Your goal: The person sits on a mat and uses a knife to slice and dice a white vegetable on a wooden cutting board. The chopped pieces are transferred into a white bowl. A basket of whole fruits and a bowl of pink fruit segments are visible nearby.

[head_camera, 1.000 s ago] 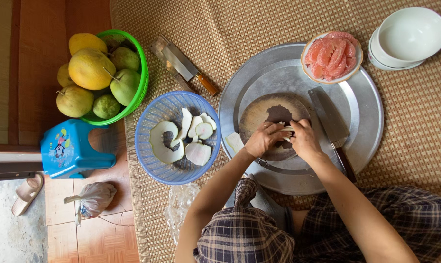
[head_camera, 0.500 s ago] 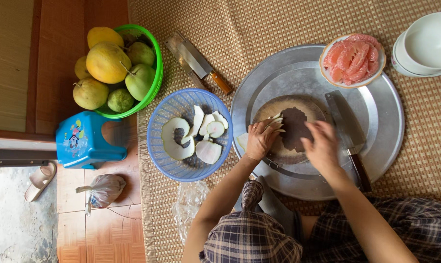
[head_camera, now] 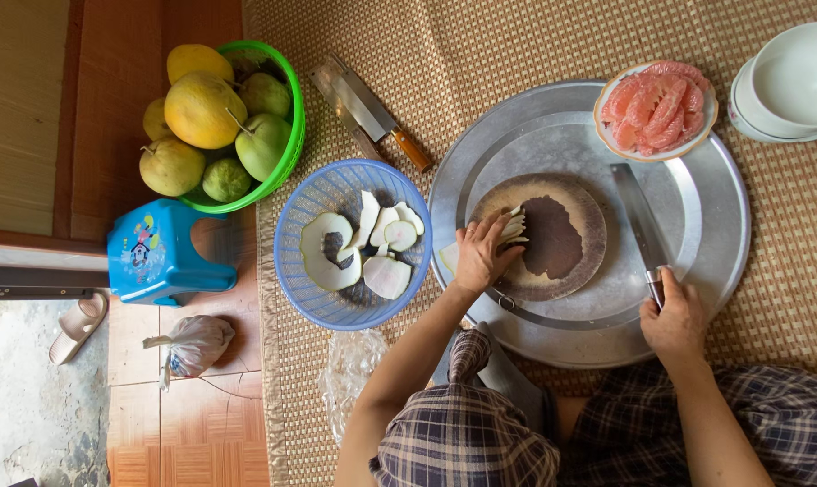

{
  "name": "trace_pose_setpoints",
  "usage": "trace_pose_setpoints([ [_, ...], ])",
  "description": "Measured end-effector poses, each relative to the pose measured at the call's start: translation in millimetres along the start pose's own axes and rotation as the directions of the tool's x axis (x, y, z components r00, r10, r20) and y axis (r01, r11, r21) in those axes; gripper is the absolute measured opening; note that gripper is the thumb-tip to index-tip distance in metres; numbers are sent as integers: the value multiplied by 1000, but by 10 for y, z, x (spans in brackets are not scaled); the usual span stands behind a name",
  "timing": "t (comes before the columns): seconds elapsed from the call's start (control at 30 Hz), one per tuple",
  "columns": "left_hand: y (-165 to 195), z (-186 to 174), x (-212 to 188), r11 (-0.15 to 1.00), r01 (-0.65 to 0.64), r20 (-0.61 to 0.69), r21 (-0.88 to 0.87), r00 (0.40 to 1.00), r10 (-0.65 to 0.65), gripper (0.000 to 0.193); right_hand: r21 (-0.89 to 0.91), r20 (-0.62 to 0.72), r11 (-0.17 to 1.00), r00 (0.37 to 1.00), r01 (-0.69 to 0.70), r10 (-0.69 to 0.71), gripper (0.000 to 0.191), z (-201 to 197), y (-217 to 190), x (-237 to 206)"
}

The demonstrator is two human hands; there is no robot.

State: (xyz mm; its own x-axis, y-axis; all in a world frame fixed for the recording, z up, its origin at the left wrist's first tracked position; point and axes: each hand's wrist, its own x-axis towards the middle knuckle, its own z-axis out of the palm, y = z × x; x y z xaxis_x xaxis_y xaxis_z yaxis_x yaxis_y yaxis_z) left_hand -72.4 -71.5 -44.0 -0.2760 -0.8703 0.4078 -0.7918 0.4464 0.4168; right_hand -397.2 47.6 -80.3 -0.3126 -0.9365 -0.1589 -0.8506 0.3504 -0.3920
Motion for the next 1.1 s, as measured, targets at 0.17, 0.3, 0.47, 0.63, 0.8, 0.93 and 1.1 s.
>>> trace_pose_setpoints([
  [0.17, -66, 69, 18, 999, 14, 40, -32, 999, -13, 59, 347, -263, 831, 896, 435, -359, 49, -90, -317, -250],
  [0.3, -77, 109, -23, 997, 5, -24, -71, 1000, -6, 49, 259, -118, 851, 889, 457, -442, 57, -178, -719, -373],
  [0.47, -123, 159, -49, 993, -86, -89, -86, 993, 78, 45, 200, -126, 852, 875, 484, -467, 54, -179, -958, -411],
  [0.63, -155, 267, -49, 995, -104, -104, -1, 989, 104, 40, 157, 9, 871, 882, 465, -472, 53, -105, -1043, -573],
  [0.8, -130, 269, -75, 994, -105, -130, -20, 986, 101, 37, 136, -209, 819, 825, 557, -526, 55, -183, -1100, -678],
  [0.93, -81, 238, -76, 997, -71, -133, -23, 989, 67, 24, 138, -17, 852, 861, 505, -508, 57, -221, -1176, -768],
  [1.1, -82, 208, -65, 995, -94, -171, -18, 981, 90, 20, 120, 49, 891, 894, 438, -446, 61, -324, -1103, -886],
])
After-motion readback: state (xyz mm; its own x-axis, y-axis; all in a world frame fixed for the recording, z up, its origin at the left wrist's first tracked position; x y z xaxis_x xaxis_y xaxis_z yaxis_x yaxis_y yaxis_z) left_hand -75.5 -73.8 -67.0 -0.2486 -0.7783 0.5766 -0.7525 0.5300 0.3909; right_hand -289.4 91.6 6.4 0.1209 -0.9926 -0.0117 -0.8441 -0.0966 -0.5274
